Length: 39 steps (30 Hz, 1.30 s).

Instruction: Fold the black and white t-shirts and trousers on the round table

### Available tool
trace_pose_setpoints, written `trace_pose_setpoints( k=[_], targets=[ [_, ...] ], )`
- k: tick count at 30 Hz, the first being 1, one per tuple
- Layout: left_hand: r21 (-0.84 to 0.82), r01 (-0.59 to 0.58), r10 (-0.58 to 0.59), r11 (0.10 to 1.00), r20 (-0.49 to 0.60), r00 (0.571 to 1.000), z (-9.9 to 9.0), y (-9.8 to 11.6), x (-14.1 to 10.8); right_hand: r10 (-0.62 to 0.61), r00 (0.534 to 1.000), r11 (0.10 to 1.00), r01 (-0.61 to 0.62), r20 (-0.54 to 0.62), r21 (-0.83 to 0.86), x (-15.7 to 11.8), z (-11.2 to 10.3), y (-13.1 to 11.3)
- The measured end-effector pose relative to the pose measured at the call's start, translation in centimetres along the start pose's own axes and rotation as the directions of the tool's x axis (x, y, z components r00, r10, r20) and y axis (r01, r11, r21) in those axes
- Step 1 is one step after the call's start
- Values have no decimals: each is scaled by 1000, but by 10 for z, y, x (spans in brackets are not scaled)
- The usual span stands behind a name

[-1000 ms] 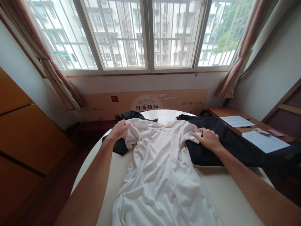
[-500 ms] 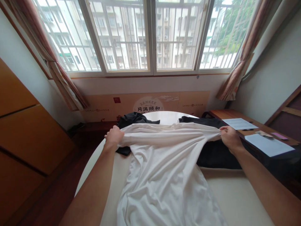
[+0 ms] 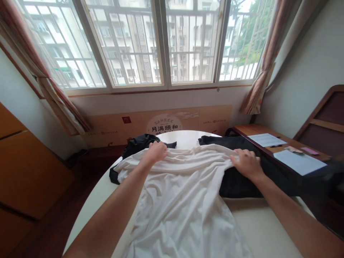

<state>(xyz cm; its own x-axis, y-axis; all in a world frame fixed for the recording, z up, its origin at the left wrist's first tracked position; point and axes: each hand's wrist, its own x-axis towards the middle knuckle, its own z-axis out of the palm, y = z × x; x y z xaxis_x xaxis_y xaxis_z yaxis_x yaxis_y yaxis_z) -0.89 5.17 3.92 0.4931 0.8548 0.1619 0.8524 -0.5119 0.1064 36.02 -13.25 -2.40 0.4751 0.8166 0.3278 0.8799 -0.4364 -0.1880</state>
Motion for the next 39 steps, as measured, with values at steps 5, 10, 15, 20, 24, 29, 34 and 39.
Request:
trace_pose_setpoints(
  k=[5, 10, 15, 20, 24, 29, 34, 39],
  targets=[
    [-64, 109, -113, 992, -54, 992, -5, -10, 39, 11, 998, 1000, -10, 57, -11, 4, -1, -2],
    [-101, 210, -217, 973, -71, 974, -6, -14, 68, -9, 985, 999, 16, -175, 35, 6, -7, -2],
    [-96, 343, -345, 934, -6, 938, 14, -17, 90, 41, 960, 998, -24, -278, 64, 11, 4, 8],
    [-96, 366, -361, 926, 61, 930, 34, -19, 100, -2, 955, 996, 29, -296, 88, 13, 8, 10],
    [-139, 290, -287, 947, 44, 957, 33, -21, 102, -329, 887, 896, 402, -325, 189, 7, 1, -4],
    [-132, 220, -227, 966, -36, 973, 21, -24, 98, -446, 895, 868, 436, -14, 236, -2, 11, -16],
    [-76, 199, -209, 977, -175, 962, 18, 0, 92, -357, 934, 922, 346, 33, 171, -5, 14, -19],
    [-177, -299, 275, 938, -144, 950, 38, 64, 89, -445, 895, 881, 433, 23, 189, -8, 9, -24]
  ],
)
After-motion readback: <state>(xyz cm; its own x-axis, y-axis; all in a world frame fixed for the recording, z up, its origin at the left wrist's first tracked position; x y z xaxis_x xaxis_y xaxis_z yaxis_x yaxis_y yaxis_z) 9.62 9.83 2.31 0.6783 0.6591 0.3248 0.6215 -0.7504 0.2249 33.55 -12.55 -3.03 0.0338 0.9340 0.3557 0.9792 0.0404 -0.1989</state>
